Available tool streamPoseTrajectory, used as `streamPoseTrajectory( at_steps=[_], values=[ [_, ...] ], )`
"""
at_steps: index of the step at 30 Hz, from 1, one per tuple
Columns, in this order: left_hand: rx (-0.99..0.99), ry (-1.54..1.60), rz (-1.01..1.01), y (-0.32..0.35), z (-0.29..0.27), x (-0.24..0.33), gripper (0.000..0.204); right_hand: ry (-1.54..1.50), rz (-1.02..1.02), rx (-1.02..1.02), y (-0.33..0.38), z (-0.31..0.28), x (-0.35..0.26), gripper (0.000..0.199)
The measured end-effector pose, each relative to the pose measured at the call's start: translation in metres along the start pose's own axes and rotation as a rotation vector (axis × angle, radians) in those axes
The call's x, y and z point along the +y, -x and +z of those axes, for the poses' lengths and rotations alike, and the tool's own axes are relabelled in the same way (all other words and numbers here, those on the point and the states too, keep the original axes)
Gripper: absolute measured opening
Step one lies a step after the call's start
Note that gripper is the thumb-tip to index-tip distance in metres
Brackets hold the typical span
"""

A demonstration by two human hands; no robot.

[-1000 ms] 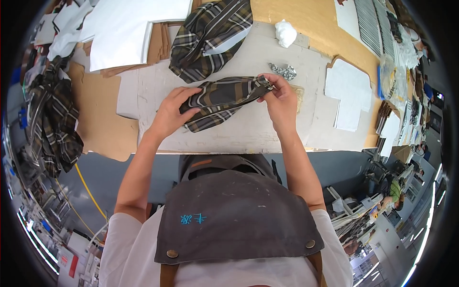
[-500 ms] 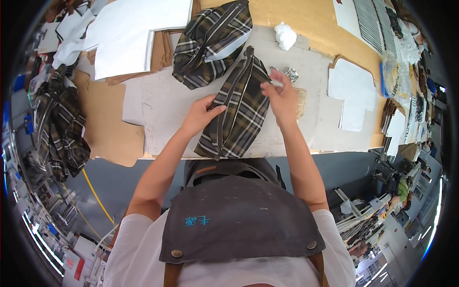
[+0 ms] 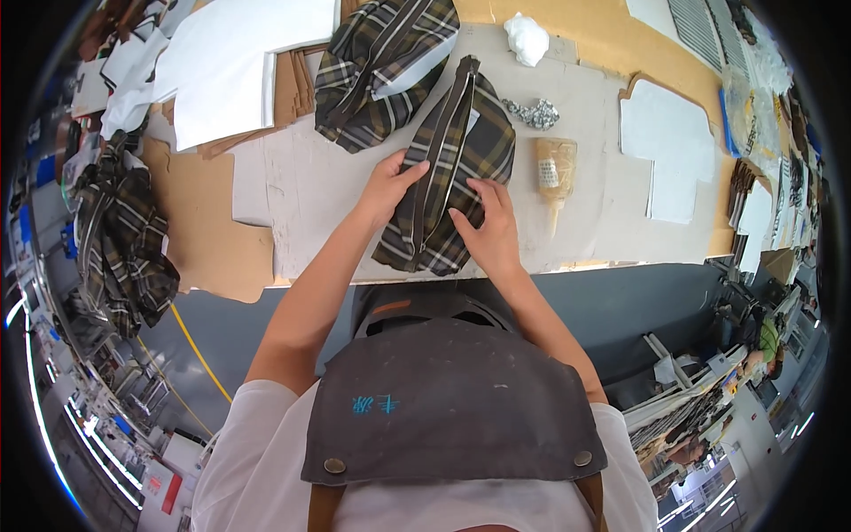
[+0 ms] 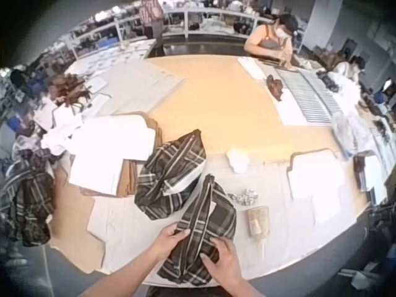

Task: Applying glue and attaching zippers to plaid fabric pouches in an industrial workshop setting.

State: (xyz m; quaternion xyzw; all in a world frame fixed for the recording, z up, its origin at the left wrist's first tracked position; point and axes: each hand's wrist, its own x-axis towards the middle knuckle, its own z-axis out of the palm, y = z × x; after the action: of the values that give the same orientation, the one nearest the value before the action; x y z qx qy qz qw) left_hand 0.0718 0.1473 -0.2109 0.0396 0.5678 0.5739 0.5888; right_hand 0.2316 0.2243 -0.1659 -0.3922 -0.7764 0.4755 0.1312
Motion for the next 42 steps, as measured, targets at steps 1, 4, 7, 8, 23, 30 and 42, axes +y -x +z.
streamPoseTrajectory(
  at_steps=[1, 4, 7, 8, 23, 30, 42],
  values=[
    [0.022, 0.023, 0.022, -0.003, 0.001, -0.001, 0.026, 0.104, -0.081, 0.018, 0.000, 0.001, 0.002, 0.044],
    [0.094, -0.225, 0.194, 0.001, -0.003, -0.004, 0.035, 0.190, -0.155, 0.014, 0.005, 0.004, 0.006, 0.051],
    [0.243, -0.470, 0.400, 0.028, -0.001, -0.002, 0.039, 0.168, -0.165, 0.012, 0.010, 0.005, 0.006, 0.052],
    [0.310, -0.660, 0.457, 0.040, -0.005, 0.000, 0.037, 0.185, -0.179, 0.008, 0.012, 0.004, 0.006, 0.051],
    [0.317, -0.490, 0.059, 0.107, -0.009, -0.040, 0.019, 0.270, -0.311, -0.177, 0.045, 0.012, 0.016, 0.026],
    [0.286, -1.016, 0.340, 0.111, 0.003, -0.041, 0.015, 0.206, -0.298, -0.176, 0.046, 0.016, 0.017, 0.024],
    [0.141, -0.192, -0.125, 0.105, -0.014, -0.048, 0.015, -0.279, 0.175, -0.350, 0.055, 0.031, 0.026, 0.018]
  ],
)
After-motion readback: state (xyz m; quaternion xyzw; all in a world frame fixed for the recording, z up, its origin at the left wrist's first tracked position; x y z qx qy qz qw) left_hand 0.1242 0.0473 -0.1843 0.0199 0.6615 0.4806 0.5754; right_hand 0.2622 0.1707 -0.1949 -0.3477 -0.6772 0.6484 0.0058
